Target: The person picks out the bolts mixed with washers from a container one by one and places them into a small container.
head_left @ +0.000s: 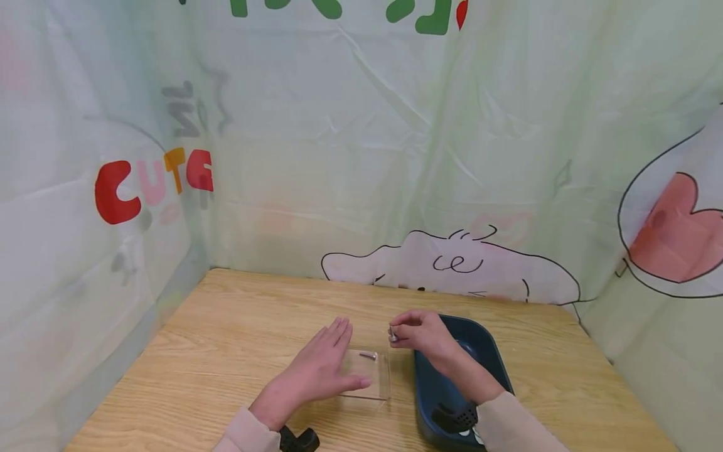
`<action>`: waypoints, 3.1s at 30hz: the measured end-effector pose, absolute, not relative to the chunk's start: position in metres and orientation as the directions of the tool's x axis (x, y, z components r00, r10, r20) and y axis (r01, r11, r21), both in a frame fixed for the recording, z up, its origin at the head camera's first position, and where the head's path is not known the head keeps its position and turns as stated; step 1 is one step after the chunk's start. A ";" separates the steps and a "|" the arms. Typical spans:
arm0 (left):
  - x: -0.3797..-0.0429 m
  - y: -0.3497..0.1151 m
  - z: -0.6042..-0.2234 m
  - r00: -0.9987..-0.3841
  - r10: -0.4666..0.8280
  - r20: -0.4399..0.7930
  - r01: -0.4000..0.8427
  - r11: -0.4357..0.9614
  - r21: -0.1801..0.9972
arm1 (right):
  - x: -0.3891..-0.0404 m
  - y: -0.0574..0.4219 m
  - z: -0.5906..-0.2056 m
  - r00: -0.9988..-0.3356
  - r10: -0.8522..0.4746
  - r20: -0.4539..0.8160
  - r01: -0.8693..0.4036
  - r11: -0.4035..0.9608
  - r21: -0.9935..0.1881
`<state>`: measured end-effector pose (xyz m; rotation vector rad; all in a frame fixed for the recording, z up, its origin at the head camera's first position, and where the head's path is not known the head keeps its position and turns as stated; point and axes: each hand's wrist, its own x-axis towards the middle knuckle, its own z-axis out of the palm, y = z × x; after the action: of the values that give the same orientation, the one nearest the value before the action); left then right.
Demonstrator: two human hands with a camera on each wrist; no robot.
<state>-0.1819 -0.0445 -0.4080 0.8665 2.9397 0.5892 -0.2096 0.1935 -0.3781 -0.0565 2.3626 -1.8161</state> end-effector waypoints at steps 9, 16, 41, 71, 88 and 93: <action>-0.180 -0.052 -0.416 -0.852 0.517 0.079 0.510 0.788 0.343 | -0.213 0.179 -0.386 -0.983 -0.153 -0.099 0.054 0.273 -0.961; -0.177 -0.054 -0.421 -0.860 0.506 0.061 0.495 0.801 0.336 | -0.212 0.160 -0.393 -0.978 -0.175 -0.111 0.055 0.299 -0.953; -0.176 -0.053 -0.422 -0.871 0.490 0.038 0.469 0.807 0.358 | -0.203 0.114 -0.411 -0.954 -0.290 -0.081 -0.077 0.495 -0.866; -0.176 -0.052 -0.421 -0.876 0.481 0.005 0.443 0.802 0.400 | -0.202 0.116 -0.412 -0.956 -0.281 -0.090 -0.046 0.444 -0.895; -0.178 -0.049 -0.427 -0.884 0.467 0.034 0.442 0.807 0.392 | -0.211 0.170 -0.395 -0.985 -0.149 -0.090 0.034 0.345 -0.938; -0.177 -0.049 -0.426 -0.884 0.466 0.033 0.437 0.799 0.414 | -0.210 0.187 -0.391 -0.988 -0.137 -0.074 0.025 0.328 -0.944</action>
<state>-0.1772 -0.0492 -0.4258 0.7319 2.9123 0.6442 -0.2105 0.1868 -0.3911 -0.1041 2.4423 -1.7413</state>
